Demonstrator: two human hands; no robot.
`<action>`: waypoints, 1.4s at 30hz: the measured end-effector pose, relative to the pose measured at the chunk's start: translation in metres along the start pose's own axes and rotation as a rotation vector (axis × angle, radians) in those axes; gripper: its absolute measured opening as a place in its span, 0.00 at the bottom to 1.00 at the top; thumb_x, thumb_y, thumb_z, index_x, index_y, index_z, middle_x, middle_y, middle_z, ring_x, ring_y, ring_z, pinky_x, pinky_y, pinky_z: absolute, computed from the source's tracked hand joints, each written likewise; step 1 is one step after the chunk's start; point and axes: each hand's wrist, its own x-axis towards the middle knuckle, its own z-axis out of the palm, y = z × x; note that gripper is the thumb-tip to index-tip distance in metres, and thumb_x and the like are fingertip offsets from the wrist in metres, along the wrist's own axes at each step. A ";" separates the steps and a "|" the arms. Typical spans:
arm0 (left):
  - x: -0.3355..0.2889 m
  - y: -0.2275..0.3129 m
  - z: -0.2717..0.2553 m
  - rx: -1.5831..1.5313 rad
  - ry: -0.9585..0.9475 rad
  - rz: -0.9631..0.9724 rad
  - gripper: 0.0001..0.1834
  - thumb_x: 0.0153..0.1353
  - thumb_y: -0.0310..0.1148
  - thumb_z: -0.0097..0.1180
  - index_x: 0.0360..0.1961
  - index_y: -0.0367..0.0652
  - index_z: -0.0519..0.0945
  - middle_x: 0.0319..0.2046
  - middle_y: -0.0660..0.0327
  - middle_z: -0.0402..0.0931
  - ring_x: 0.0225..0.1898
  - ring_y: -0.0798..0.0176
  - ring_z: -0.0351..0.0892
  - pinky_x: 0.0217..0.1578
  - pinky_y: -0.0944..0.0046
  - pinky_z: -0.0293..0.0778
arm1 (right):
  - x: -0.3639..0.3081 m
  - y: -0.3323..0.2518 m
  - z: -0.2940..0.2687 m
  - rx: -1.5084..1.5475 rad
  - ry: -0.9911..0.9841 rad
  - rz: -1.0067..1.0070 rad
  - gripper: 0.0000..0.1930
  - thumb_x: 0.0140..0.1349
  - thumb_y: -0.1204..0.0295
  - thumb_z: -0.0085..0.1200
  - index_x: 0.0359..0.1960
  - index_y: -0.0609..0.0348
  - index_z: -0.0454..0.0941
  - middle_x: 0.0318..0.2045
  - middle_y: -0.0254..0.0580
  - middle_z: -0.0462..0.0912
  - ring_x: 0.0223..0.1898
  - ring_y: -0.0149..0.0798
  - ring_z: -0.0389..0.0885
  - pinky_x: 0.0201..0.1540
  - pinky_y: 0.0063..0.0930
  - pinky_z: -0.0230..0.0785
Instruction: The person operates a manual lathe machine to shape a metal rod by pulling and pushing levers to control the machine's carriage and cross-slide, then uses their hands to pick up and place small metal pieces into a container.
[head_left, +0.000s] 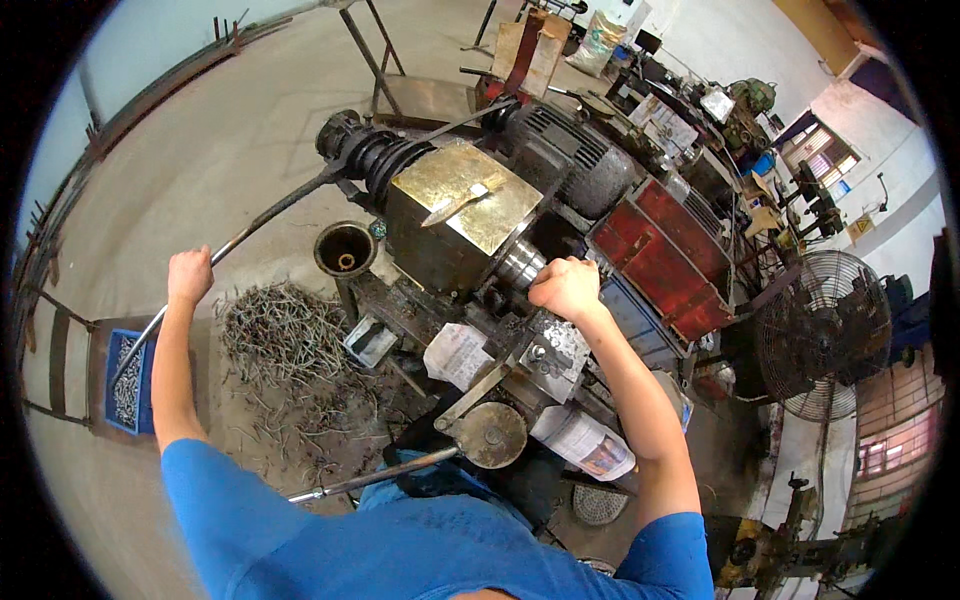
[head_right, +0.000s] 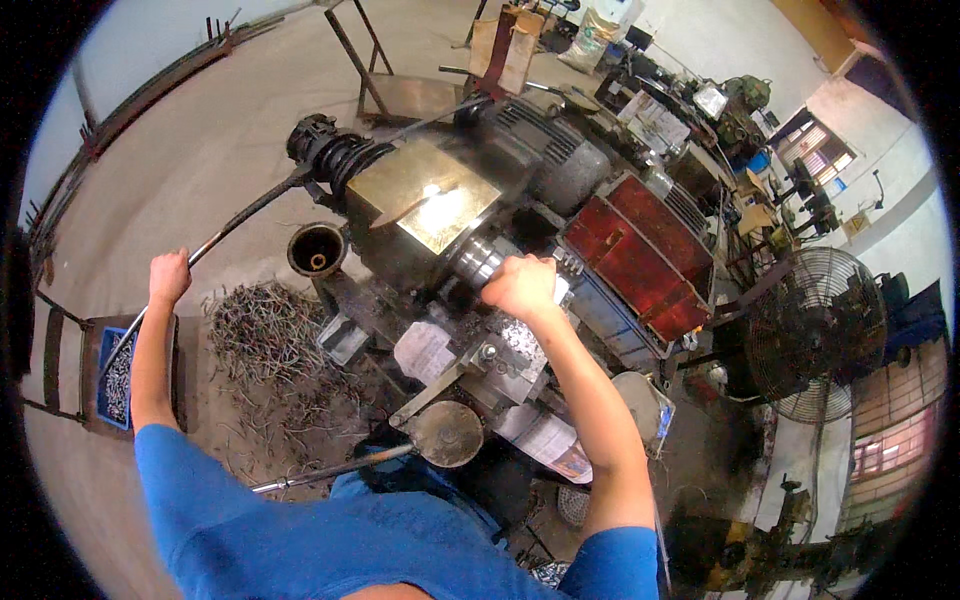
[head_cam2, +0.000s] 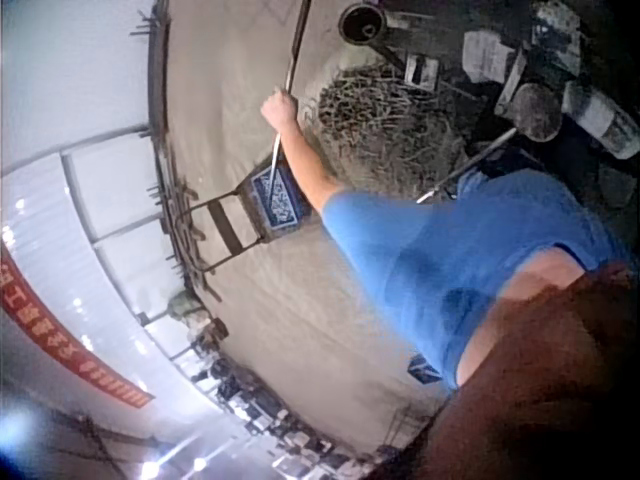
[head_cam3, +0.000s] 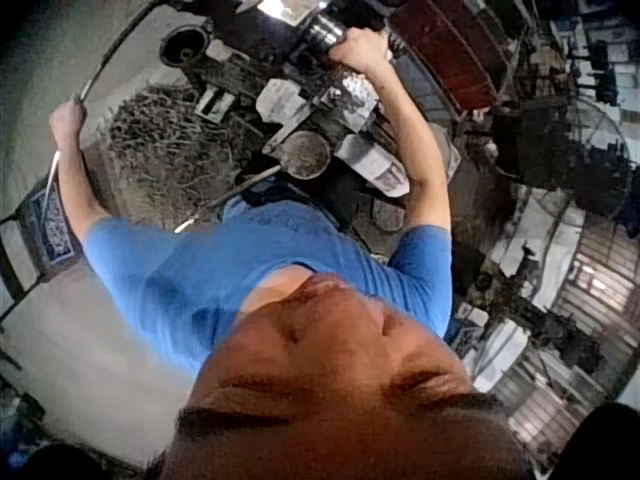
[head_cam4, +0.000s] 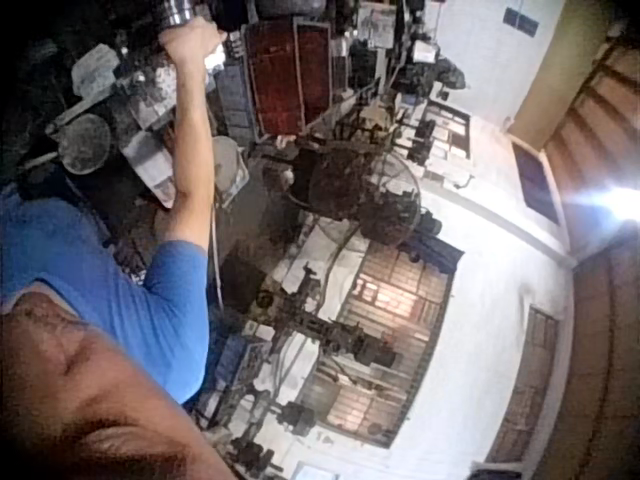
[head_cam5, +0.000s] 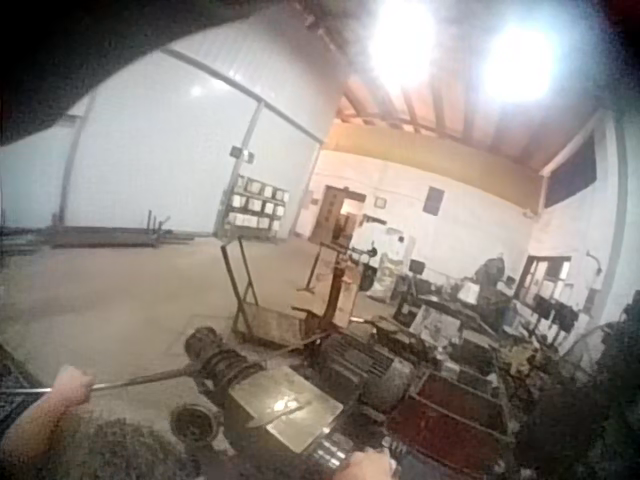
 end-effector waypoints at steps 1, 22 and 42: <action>0.006 -0.004 -0.004 0.002 0.024 0.035 0.03 0.47 0.28 0.52 0.25 0.42 0.75 0.21 0.51 0.77 0.25 0.47 0.78 0.28 0.50 0.74 | -0.002 0.001 0.002 0.002 0.038 -0.027 0.10 0.32 0.60 0.54 0.18 0.45 0.84 0.23 0.40 0.82 0.36 0.45 0.79 0.47 0.39 0.60; -0.020 0.272 0.071 -0.100 -0.404 0.663 0.16 0.46 0.39 0.57 0.39 0.52 0.79 0.31 0.55 0.80 0.35 0.53 0.81 0.35 0.53 0.75 | -0.327 0.191 0.047 0.296 0.400 0.492 0.18 0.35 0.74 0.55 0.34 0.60 0.82 0.44 0.48 0.79 0.47 0.51 0.75 0.50 0.36 0.68; -0.108 0.197 0.090 -0.610 -0.959 0.122 0.15 0.48 0.36 0.59 0.35 0.39 0.80 0.25 0.53 0.80 0.21 0.57 0.81 0.28 0.60 0.77 | -0.517 0.078 0.184 0.127 0.201 1.238 0.15 0.35 0.65 0.54 0.24 0.61 0.69 0.20 0.57 0.76 0.25 0.61 0.76 0.29 0.50 0.68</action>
